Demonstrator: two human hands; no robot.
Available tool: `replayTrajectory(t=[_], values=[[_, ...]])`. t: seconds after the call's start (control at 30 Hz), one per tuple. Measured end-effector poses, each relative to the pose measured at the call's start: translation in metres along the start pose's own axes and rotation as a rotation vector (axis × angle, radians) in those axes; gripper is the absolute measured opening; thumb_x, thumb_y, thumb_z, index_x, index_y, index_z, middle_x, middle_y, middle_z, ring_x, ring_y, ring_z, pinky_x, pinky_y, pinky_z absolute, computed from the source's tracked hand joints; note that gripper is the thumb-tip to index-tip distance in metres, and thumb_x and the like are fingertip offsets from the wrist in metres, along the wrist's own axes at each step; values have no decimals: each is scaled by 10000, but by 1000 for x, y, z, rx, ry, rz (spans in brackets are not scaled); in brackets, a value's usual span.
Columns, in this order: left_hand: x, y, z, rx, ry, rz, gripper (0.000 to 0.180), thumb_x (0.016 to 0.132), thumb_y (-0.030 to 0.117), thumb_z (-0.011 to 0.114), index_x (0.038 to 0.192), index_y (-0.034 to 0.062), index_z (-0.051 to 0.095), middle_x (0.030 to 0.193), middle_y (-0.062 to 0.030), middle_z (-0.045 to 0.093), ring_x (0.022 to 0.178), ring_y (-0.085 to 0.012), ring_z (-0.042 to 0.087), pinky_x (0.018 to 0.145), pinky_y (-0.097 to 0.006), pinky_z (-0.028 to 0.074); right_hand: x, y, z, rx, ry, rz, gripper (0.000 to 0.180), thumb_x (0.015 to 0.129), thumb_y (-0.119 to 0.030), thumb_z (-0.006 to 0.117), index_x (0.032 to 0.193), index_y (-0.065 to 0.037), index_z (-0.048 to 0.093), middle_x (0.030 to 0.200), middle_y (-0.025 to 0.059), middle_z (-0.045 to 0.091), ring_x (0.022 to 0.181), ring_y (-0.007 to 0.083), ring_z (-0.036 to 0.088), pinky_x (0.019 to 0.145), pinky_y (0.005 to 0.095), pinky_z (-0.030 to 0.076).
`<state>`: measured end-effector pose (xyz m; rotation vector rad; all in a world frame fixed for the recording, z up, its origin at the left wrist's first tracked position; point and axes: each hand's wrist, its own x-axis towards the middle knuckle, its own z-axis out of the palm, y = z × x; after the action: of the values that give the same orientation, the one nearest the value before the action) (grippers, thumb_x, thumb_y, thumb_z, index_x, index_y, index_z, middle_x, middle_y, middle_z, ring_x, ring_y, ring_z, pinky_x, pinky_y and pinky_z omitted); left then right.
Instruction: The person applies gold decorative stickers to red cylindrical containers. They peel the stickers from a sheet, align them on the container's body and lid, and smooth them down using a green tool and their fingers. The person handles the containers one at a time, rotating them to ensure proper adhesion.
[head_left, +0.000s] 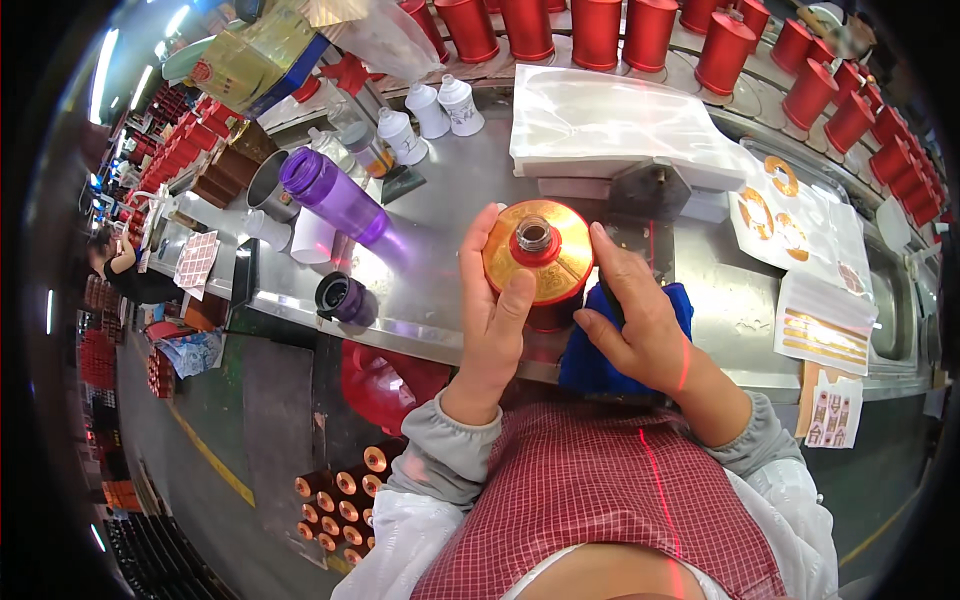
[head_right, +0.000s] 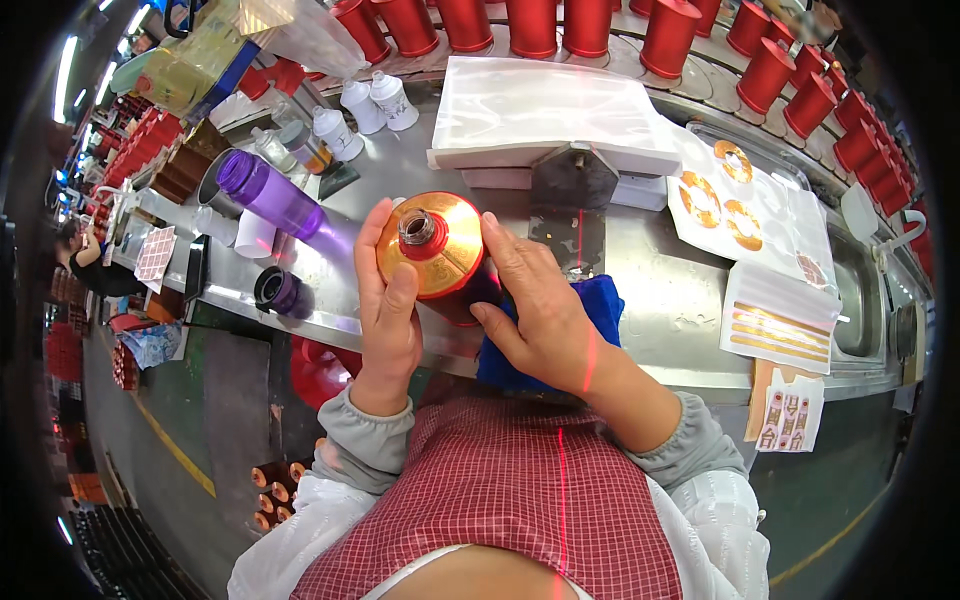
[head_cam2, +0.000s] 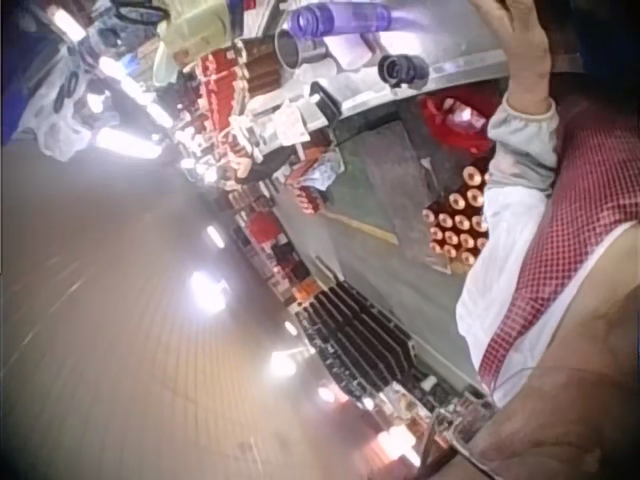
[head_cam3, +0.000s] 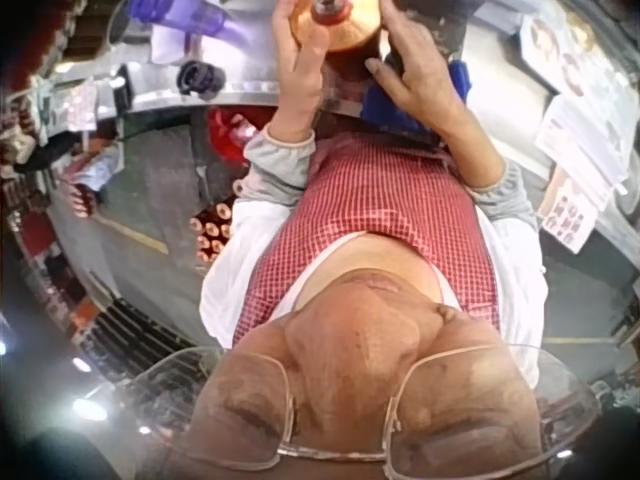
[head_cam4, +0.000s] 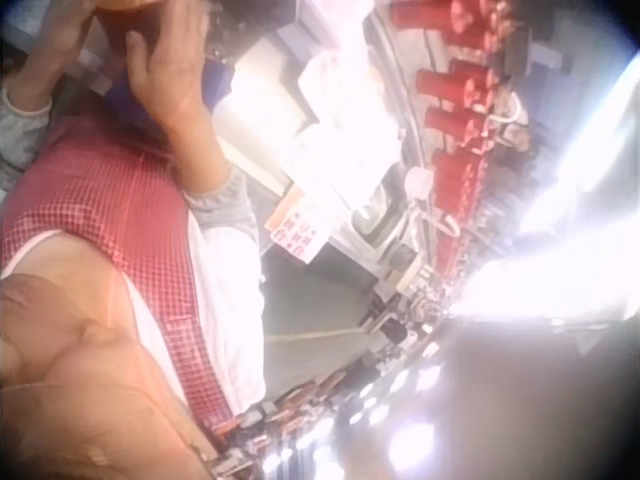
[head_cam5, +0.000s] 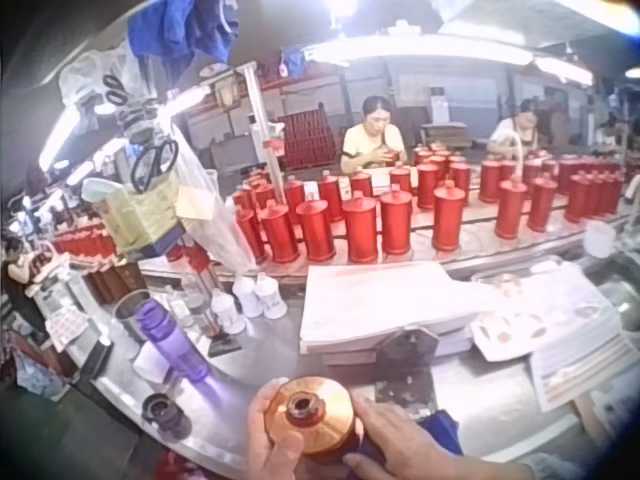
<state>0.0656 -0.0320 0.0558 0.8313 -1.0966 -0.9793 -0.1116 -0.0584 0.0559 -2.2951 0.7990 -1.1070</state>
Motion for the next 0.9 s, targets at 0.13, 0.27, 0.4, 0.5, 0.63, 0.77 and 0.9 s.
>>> replayTrajectory(t=[0.13,0.27,0.4,0.5,0.63,0.77,0.9], values=[[1,0,3,-15,23,-34,645,935,244,603,1417,2,249,1330,-141,421,1218,-206,457,1050,-339,365,0,1,2,-22,5,-18,801,775,-58,694,1450,48,274,1315,250,478,1149,393,493,966,423,418],[2,2,0,89,12,-45,655,926,254,618,1413,7,257,1334,-139,418,1225,-205,451,1043,-336,373,0,-1,0,2,-3,17,800,774,-56,693,1451,41,277,1323,251,473,1166,395,486,964,421,423],[4,5,-1,28,-7,-61,644,934,280,612,1407,8,269,1334,-138,422,1219,-200,454,1035,-332,381,0,-2,-1,-6,5,9,793,777,-55,688,1452,33,282,1317,244,476,1152,394,490,960,421,425],[4,7,0,-52,-1,-91,618,950,286,592,1403,6,278,1329,-133,433,1217,-193,456,1032,-330,384,0,-2,1,16,2,32,788,779,-56,686,1452,29,284,1319,242,475,1149,395,489,962,422,425],[3,8,3,43,9,-82,581,964,327,550,1400,18,322,1346,-104,444,1254,-196,439,1069,-337,336,-1,-2,-2,26,-17,54,790,779,-56,690,1452,27,285,1323,244,471,1157,394,486,975,421,415],[5,6,2,-142,41,-72,550,991,367,470,1387,7,342,1337,-115,458,1250,-200,451,1059,-342,352,8,-2,-10,35,21,20,694,824,-114,673,1417,35,346,1336,242,463,1165,387,485,990,423,399],[9,6,0,-259,143,-140,511,994,355,449,1351,-4,379,1296,-127,494,1212,-202,490,1028,-345,390,24,-5,-5,31,120,30,523,874,-215,642,1308,25,476,1294,211,485,1148,367,483,985,423,391]])
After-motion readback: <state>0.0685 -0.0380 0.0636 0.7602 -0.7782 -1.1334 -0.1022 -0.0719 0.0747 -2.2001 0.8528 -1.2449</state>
